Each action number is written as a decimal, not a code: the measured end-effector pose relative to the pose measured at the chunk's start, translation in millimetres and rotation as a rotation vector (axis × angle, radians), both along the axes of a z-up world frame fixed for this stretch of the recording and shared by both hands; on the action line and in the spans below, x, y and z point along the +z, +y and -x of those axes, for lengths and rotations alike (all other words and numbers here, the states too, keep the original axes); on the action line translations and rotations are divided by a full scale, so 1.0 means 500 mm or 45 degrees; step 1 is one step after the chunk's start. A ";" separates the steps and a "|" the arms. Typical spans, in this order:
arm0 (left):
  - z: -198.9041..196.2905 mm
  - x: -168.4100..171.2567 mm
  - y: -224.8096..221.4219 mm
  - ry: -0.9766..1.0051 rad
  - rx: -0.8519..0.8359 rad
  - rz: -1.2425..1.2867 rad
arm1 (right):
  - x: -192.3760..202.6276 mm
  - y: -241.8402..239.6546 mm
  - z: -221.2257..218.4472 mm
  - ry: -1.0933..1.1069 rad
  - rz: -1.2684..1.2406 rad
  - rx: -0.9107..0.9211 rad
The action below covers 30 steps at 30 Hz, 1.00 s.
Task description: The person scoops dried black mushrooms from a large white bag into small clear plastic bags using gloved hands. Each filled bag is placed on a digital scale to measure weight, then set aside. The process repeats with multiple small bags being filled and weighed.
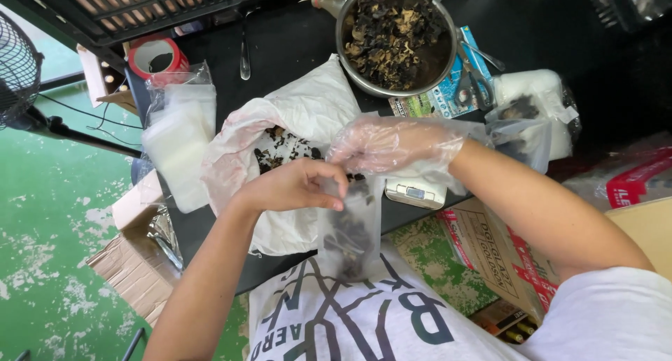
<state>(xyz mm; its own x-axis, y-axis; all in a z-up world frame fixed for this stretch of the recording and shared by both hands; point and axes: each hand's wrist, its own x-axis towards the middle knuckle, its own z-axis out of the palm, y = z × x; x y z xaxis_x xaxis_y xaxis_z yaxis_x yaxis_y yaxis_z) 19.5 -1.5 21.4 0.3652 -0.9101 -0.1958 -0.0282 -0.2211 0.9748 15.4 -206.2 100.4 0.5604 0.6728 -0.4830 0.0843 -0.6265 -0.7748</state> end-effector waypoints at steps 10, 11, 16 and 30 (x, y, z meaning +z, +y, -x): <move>-0.004 -0.004 -0.002 0.029 -0.001 0.007 | -0.001 -0.008 -0.010 0.008 -0.004 0.044; -0.004 -0.007 0.001 0.025 0.006 0.006 | -0.022 -0.007 -0.009 -0.030 -0.082 0.042; 0.001 -0.018 0.004 0.022 0.026 0.023 | -0.024 -0.012 -0.010 -0.067 -0.018 0.110; -0.002 -0.017 -0.009 0.017 -0.036 0.107 | -0.137 -0.039 -0.040 -0.029 0.010 0.431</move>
